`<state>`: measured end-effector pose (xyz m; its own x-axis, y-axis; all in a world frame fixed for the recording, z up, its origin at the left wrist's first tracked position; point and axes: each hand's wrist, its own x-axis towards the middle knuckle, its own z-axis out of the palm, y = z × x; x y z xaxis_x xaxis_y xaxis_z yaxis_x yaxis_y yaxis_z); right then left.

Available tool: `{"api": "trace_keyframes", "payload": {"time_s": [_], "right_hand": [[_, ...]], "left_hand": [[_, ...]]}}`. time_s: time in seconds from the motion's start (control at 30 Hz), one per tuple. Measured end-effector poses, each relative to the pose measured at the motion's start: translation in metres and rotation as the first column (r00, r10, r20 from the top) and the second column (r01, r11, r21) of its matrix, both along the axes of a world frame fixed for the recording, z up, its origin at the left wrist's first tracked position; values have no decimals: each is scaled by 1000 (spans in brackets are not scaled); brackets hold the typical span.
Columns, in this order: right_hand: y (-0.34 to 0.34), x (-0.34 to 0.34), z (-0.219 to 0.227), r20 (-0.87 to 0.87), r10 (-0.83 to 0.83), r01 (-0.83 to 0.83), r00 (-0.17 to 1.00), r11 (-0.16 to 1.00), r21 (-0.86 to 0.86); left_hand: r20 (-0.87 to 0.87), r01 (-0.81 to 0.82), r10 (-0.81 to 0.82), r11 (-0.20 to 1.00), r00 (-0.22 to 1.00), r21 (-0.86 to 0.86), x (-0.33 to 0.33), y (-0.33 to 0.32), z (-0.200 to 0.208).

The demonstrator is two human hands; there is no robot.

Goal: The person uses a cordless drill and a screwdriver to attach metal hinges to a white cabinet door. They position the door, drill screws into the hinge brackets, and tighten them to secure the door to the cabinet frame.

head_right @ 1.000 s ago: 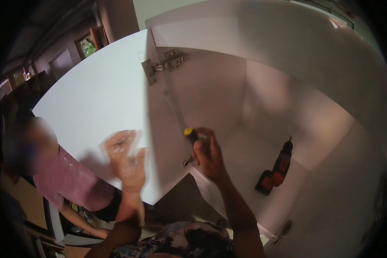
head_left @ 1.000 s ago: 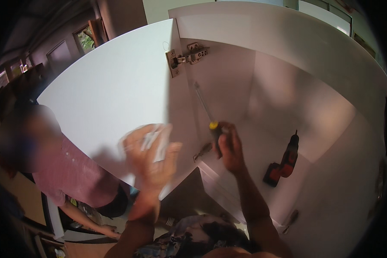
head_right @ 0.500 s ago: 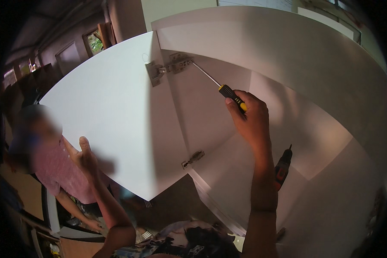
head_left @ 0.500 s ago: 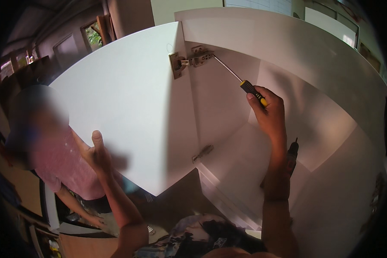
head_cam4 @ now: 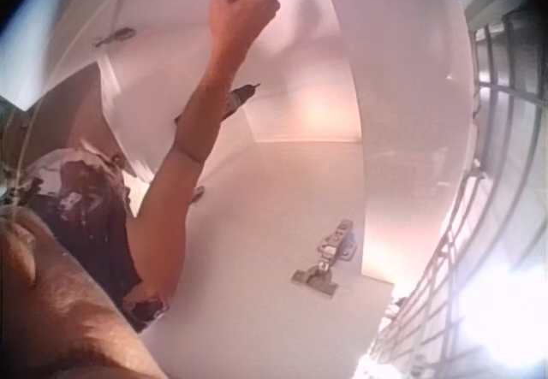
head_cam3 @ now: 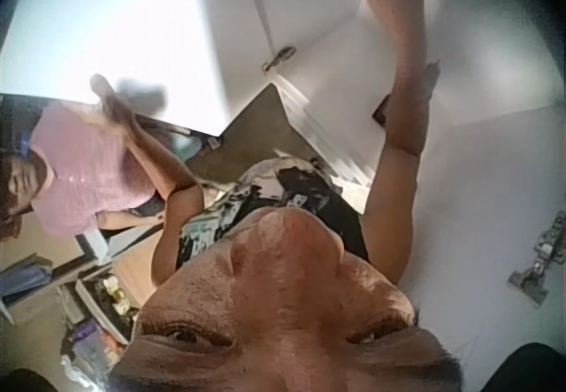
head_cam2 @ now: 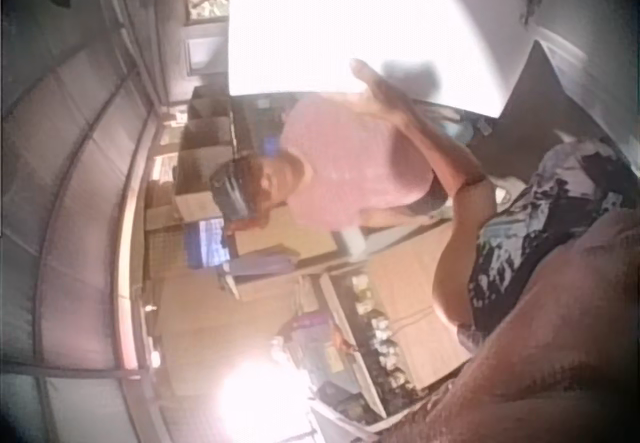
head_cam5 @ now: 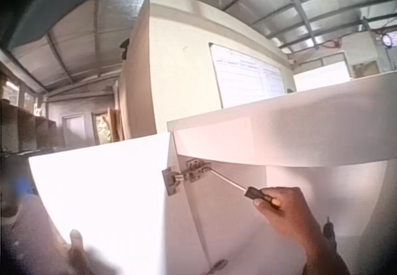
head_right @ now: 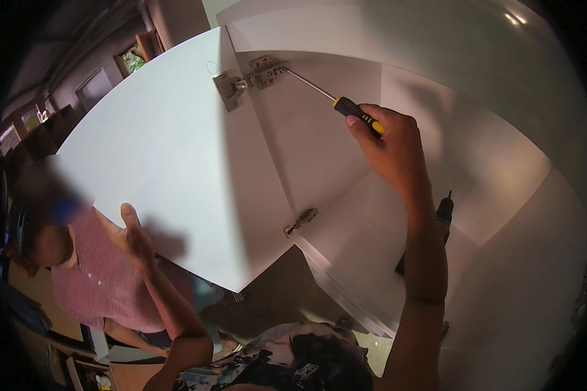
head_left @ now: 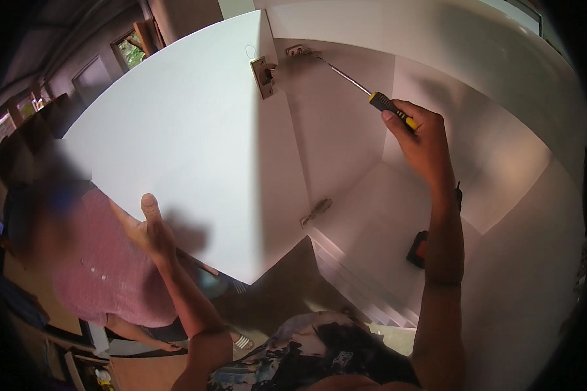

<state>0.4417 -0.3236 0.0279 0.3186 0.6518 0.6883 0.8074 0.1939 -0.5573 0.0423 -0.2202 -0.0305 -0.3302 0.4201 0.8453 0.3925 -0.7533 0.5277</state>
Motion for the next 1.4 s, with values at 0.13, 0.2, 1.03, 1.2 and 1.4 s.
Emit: {"api": "trace_keyframes", "payload": {"time_s": [0.13,0.2,1.03,1.2,1.4], "right_hand": [[-2,2,4,-1,10,-10,1000,998,-54],[-2,2,6,3,17,-17,1000,998,-53],[0,8,19,-47,7,-17,999,978,-209],[3,21,72,-364,134,-332,922,758,-561],[0,51,115,-676,156,-627,721,563,-539]], "left_hand": [[-16,19,-20,999,1000,-39,-1,-5,2],[-7,27,-27,1000,1000,-15,-1,-5,1],[48,151,-148,987,988,-53,-7,4,-11],[14,36,-36,999,999,-32,-8,-2,-7],[-27,174,-173,984,985,46,-9,12,-13]]}}
